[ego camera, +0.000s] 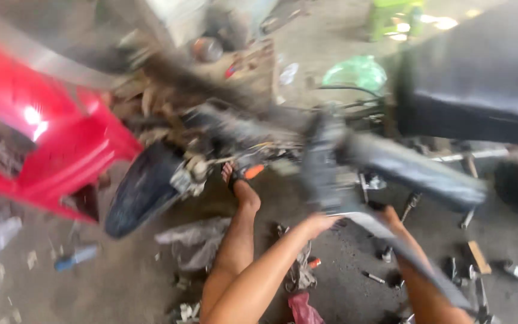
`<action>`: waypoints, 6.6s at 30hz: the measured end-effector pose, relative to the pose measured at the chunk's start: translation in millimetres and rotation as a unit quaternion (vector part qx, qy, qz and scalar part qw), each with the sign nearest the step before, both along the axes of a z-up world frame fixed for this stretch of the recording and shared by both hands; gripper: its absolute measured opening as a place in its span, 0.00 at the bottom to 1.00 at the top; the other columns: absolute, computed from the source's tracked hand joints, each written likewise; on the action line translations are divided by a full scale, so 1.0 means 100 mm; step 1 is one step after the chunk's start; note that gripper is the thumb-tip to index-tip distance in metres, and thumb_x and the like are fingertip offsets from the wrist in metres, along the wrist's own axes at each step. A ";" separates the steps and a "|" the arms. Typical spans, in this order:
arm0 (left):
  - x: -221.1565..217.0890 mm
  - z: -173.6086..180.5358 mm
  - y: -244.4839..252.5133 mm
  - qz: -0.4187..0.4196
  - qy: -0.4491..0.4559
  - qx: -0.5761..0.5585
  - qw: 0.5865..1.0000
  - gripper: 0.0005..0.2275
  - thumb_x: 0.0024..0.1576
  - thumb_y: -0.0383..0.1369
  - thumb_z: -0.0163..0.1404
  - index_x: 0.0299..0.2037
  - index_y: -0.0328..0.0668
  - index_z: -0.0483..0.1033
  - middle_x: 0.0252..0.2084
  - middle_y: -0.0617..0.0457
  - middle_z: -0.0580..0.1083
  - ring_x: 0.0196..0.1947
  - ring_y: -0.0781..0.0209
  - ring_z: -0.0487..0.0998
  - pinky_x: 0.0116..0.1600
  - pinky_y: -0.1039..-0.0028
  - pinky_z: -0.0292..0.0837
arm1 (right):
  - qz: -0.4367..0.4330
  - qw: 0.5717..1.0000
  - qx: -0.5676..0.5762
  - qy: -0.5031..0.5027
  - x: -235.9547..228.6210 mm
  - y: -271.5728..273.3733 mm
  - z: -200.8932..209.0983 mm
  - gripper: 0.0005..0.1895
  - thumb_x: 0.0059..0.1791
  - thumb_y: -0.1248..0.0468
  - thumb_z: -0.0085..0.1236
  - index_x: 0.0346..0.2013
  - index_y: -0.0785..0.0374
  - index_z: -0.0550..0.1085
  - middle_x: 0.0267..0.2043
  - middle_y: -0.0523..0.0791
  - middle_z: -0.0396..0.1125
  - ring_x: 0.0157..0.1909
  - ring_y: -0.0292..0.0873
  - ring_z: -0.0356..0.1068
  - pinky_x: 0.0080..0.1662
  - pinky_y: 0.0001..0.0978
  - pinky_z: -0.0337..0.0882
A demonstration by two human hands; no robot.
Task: The person works on a motorcycle engine in a cluttered workshop, using a wrench to tighten bolts on the engine casing. They then move to the front of the bike to adjust components near the front wheel and suspension.
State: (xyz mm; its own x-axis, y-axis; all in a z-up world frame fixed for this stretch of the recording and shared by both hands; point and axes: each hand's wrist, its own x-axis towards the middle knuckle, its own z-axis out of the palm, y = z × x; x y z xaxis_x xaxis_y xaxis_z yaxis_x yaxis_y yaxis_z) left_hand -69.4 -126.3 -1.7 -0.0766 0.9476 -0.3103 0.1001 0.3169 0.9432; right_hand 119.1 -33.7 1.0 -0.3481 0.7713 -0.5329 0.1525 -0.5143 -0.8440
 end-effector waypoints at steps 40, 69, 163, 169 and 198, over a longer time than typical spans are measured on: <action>0.22 -1.04 0.19 0.011 -0.210 0.092 0.973 0.17 0.48 0.40 0.65 0.41 0.35 0.84 0.39 0.43 0.83 0.37 0.52 0.82 0.44 0.64 0.76 | -0.115 0.992 0.024 -0.050 -1.02 0.17 0.00 0.10 0.55 0.58 0.62 0.44 0.60 0.73 0.34 0.40 0.67 0.33 0.42 0.63 0.36 0.42 0.66; -0.50 -0.49 0.41 0.341 -0.076 0.228 0.909 0.32 0.46 0.40 0.69 0.58 0.33 0.71 0.53 0.46 0.79 0.54 0.54 0.79 0.57 0.67 0.73 | -0.124 0.989 0.078 -0.010 -0.85 0.16 -0.13 0.13 0.51 0.57 0.60 0.38 0.66 0.78 0.28 0.44 0.67 0.23 0.38 0.61 0.25 0.30 0.60; 0.25 -1.41 0.50 0.012 -0.211 0.143 0.967 0.11 0.52 0.31 0.65 0.42 0.33 0.83 0.39 0.45 0.82 0.37 0.60 0.81 0.45 0.71 0.74 | -0.090 0.995 0.044 -0.006 -1.01 0.16 0.05 0.14 0.52 0.58 0.59 0.46 0.65 0.75 0.33 0.44 0.67 0.32 0.43 0.66 0.34 0.38 0.71; 0.02 -0.68 0.23 0.057 -0.090 0.065 0.992 0.14 0.44 0.31 0.69 0.37 0.29 0.84 0.37 0.44 0.82 0.34 0.57 0.82 0.43 0.70 0.77 | -0.119 0.991 -0.019 -0.065 -1.02 0.22 0.02 0.12 0.52 0.59 0.61 0.44 0.61 0.71 0.32 0.40 0.62 0.31 0.38 0.63 0.34 0.50 0.77; -3.57 -1.18 -0.80 0.583 0.004 0.169 0.795 0.20 0.66 0.42 0.39 0.57 0.33 0.72 0.53 0.56 0.73 0.52 0.66 0.70 0.56 0.75 0.67 | -0.084 0.994 0.068 0.000 -0.82 0.44 -0.45 0.13 0.56 0.60 0.65 0.46 0.65 0.73 0.32 0.41 0.63 0.30 0.39 0.62 0.32 0.35 0.64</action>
State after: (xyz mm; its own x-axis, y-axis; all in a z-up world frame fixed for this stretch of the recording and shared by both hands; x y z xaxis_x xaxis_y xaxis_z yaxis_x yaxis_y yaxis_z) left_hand -426.3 -205.9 -120.2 -0.9645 0.2597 -0.0486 -0.0696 -0.0722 0.9950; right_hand 37.2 10.6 -44.1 -0.2080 0.8834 -0.4199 0.0742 -0.4138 -0.9073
